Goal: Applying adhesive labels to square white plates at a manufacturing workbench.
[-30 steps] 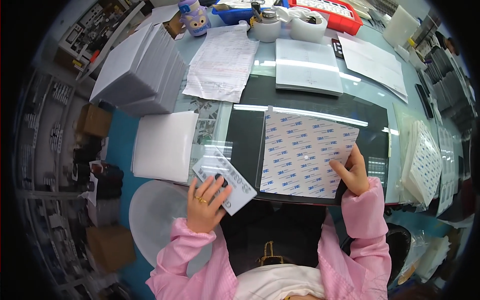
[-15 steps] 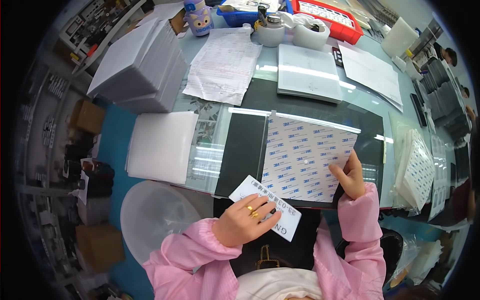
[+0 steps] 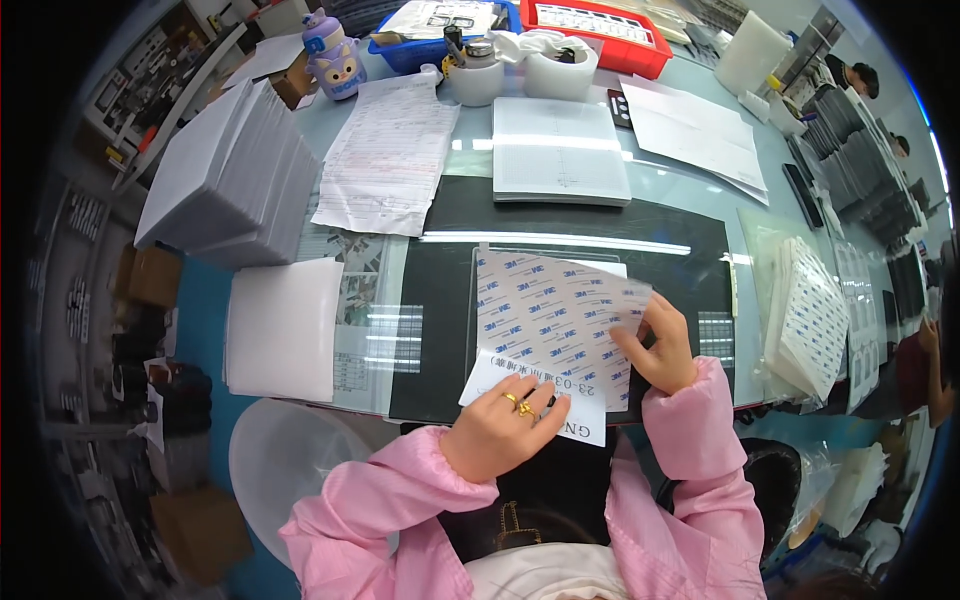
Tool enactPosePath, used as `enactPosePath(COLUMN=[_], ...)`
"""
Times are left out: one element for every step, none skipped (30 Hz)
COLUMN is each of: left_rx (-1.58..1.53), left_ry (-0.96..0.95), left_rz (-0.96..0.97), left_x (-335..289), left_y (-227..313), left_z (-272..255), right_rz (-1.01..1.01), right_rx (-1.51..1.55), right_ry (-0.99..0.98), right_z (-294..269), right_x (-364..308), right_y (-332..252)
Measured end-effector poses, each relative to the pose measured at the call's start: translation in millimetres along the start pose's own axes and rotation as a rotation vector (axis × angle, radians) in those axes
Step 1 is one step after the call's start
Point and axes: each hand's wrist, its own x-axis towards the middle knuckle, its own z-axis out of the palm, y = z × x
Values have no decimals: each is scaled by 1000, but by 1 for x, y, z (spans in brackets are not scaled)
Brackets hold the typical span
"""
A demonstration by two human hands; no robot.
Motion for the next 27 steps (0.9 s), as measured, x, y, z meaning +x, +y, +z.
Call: enactPosePath(left_rx=[-38,-75,-71,-96,-120,-125,-117,-144,-171,-171,-168,-184,-201,-239,-240,-266,-294,-312,-320,-352,-385,-392,-434,-475,-483,-503,-524], left_ry=[-16,-31,-31,-35,-39,-61,-63,-69,-76,-70,-71,-68,-66,-96,-98,-105,-113,-149,-194,-214,-234,-241,-258,-275,-282,-304,-326], left_rz=[24,48,50,59,69,71,72,66,61,51,55,57,59,21,28,15,3,-30,-48,-29,-11,0,8,15,26,48,69], left_x=[1,3,5,7,10,12,15,19,21,23,26,30,35,41,44,48,51,54,59,63,68,73,78,84,91,98,105], left_y=[-7,-13,-18,-23,-28,-34,-38,-42,-45,-47,-51,-55,-59,-61,-66,-71,-76,-81,-86,-94,-100,-105,-109,-111,-111,-110,-109], left_z=[0,0,0,1,3,5,6,7,8,11,15,18,20,18,20,23,25,25,24,25,28,30,33,37,41,43,47], right_rz=[-55,-58,-110,-163,-168,-226,-285,-290,-278,-264,-265,-252,-237,-235,-165,-94,-87,-103,-113,-130,-117,-125,-131,-121,-120,-120,-109], right_rx=[-127,-126,-194,-262,-260,-325,-387,-382,-413,-446,-445,-495,-545,-545,-481,-420,-425,-379,-340,-343,-333,-332,-331,-334,-350,-366,-370], right_ry=[43,46,67,88,92,130,167,171,182,194,199,239,280,286,279,275,285,289,294,300,305,332,358,367,372,377,385], right_z=[-1,-2,-2,-2,-1,2,4,6,7,8,7,6,5,3,1,-2,-4,-3,-4,-4,-5,-4,-3,-4,-6,-7,-9], right_x=[5,8,11,14,15,17,18,18,18,18,19,20,21,22,23,23,24,26,26,27,27,28,29,29,29,30,30], right_y=[0,0,0,0,2,5,6,6,6,5,4,4,4,5,7,8,9,10,11,13,15,18,21,22,23,23,22])
